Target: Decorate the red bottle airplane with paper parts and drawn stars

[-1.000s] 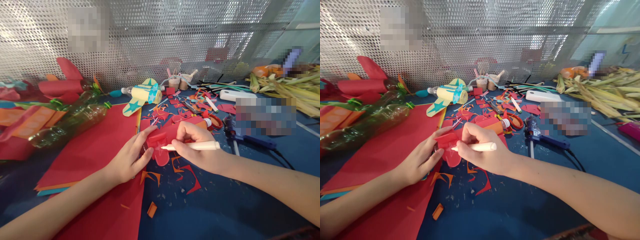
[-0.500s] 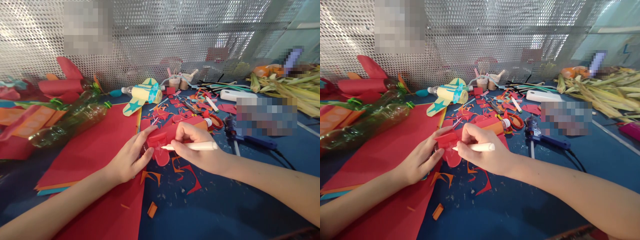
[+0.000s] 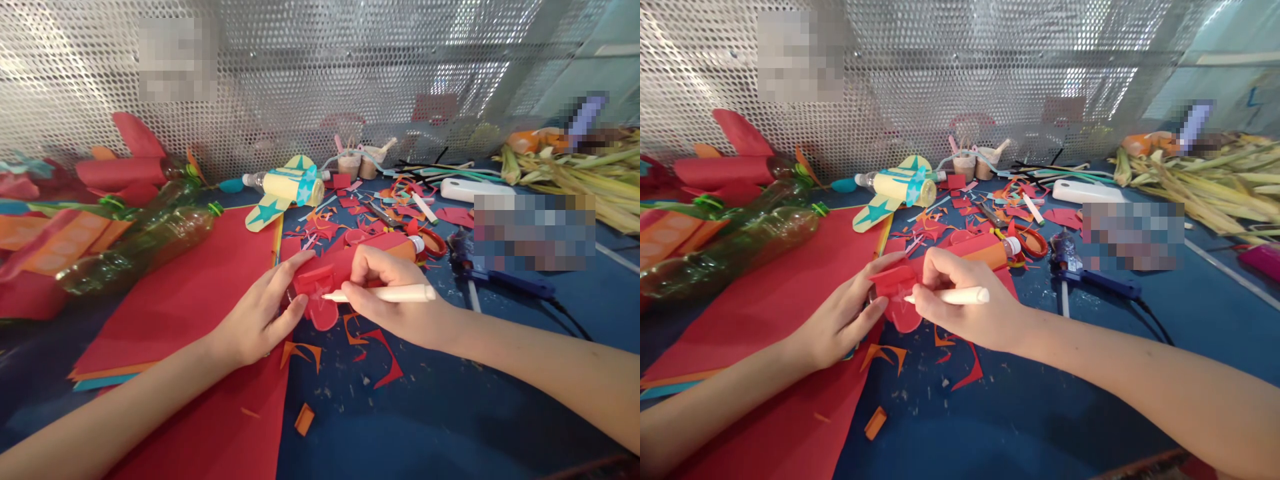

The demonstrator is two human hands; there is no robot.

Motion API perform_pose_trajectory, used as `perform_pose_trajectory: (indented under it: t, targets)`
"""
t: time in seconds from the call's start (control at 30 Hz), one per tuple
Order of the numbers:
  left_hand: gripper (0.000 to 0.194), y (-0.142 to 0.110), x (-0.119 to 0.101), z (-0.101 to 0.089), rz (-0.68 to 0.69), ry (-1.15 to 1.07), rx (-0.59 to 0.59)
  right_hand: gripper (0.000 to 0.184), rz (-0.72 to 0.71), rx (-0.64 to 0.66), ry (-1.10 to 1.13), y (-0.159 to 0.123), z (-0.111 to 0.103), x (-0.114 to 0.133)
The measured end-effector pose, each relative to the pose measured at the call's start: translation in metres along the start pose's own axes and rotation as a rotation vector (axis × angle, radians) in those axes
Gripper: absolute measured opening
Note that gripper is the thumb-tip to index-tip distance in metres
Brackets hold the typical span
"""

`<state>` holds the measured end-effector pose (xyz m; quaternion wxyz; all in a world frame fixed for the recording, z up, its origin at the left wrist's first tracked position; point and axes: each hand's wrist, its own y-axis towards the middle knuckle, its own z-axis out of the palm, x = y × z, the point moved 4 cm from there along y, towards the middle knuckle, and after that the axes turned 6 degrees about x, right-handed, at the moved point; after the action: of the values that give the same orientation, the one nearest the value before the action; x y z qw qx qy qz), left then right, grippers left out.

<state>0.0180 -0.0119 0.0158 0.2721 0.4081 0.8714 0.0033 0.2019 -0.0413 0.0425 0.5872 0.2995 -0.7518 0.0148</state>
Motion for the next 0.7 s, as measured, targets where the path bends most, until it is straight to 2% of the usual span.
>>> perform_pose_trajectory:
  t: [0.7]
  targets:
    - [0.049, 0.0004, -0.0019, 0.0, -0.018, 0.016, -0.014, 0.025, -0.012, 0.021, -0.022, 0.0016, 0.0008, 0.0037]
